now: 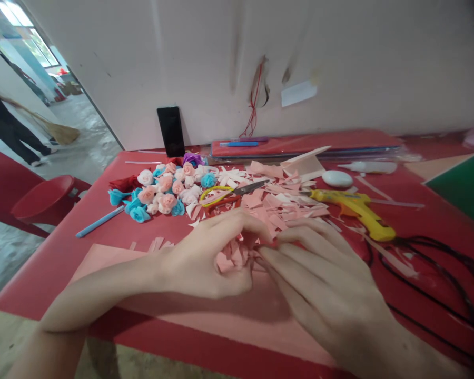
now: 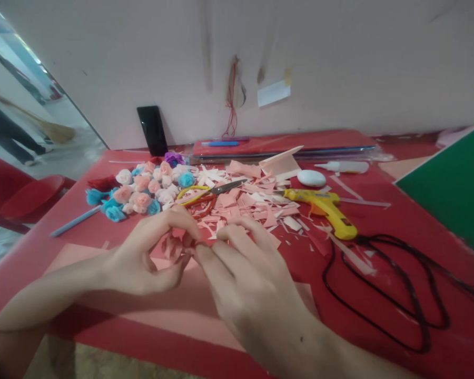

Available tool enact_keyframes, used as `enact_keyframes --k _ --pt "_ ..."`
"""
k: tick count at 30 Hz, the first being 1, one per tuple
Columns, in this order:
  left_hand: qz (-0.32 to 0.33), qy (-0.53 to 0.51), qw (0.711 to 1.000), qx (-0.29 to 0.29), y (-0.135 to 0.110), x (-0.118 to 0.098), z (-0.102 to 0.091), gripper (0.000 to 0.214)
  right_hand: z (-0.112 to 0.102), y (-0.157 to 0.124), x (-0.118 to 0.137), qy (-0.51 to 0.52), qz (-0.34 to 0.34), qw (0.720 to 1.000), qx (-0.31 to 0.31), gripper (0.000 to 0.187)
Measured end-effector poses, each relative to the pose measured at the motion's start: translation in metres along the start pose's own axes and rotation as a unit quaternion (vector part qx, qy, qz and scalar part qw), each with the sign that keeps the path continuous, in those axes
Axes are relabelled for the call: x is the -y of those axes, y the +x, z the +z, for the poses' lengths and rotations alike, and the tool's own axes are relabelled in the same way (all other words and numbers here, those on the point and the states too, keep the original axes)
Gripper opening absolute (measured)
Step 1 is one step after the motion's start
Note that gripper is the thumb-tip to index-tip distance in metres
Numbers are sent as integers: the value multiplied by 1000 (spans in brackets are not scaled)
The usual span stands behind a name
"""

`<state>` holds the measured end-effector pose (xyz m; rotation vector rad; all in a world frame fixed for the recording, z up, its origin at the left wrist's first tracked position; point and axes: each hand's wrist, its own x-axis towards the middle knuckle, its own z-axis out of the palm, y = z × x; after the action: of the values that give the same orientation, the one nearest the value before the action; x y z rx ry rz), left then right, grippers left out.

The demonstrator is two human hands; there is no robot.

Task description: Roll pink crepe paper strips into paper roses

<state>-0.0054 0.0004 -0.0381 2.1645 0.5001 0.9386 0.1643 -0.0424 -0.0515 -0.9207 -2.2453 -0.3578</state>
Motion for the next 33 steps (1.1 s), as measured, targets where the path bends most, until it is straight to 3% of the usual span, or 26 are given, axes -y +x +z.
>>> enact_keyframes --k 4,7,10,15,22,28,33 --pt "-73 -89 993 36 4 -4 -10 15 -3 7 -12 95 30 994 34 30" --pt "-152 -217 962 60 5 -5 -16 11 -4 11 -21 170 28 982 73 31" --pt "-190 -266 943 68 7 -3 -18 11 -4 12 -27 240 36 966 88 30" --pt "-184 -289 932 119 9 -1 -20 16 -6 11 -30 291 45 946 139 28" --pt "-187 -305 927 115 7 -4 -21 9 -8 12 -36 328 44 926 184 28" --pt "-207 -283 926 141 9 -5 -22 10 -5 11 -37 387 94 863 310 25" --pt "-238 -216 933 163 9 -10 -23 8 -5 8 -39 394 108 840 357 27"
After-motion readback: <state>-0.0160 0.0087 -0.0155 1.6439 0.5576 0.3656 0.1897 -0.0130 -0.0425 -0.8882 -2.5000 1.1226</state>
